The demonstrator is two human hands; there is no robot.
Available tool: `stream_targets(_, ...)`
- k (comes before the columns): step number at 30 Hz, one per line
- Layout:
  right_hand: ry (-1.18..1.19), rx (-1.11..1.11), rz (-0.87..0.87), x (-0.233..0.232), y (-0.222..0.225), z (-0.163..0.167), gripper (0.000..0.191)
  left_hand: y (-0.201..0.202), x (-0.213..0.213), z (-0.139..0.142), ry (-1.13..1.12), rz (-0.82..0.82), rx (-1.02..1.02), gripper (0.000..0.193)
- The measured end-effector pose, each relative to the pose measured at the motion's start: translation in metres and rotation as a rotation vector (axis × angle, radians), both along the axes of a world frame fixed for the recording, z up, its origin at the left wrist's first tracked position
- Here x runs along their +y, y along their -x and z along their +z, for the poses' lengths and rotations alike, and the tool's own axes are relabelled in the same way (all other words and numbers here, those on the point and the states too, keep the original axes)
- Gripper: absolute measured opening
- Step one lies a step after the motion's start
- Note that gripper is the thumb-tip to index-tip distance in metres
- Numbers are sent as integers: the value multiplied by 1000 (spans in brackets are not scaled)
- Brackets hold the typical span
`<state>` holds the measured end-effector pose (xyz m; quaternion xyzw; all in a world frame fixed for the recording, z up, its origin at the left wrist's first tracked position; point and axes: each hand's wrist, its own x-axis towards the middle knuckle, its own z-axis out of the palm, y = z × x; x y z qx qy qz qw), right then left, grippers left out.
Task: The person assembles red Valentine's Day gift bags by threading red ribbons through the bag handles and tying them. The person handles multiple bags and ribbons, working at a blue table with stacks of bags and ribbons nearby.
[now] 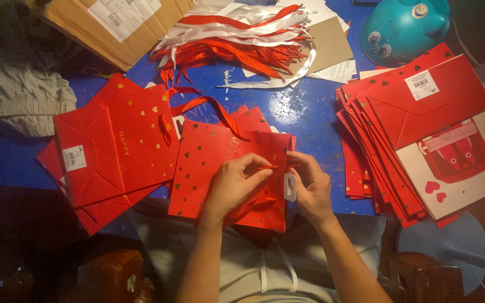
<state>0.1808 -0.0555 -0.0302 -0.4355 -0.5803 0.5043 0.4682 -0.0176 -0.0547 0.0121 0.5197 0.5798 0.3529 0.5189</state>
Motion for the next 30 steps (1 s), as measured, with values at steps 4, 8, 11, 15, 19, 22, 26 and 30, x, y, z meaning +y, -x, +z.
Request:
stream_targets(4,35,-79,35,1,2,7,29,1,-2,-4,-15,5,-116,15)
stream_targets(8,16,-69,120,2,-2,14,32,1,-2,-9,-6,7,-166,14)
stream_targets(11,-59,-175,120,1,-4,15,34,2,-3,-9,-21,2,-181,14)
stream_targets(15,16,-165,30,-1,-2,5,23,2,-4,-5,-27,-3,-111,15)
stream_targets(19,25,-95,-48,-3,-3,-7,15,1,-3,0,-2,-4,12,16)
stream_targets(22,106,86,-151,-3,-6,-11,11,0,-2,1,40,-3,6,16)
stream_targets(26,40,47,-130,-1,-6,-3,17,0,-4,0,-5,5,6,15)
stream_targets(30,48,-93,-19,-1,0,6,29,0,-4,0,-39,6,-48,13)
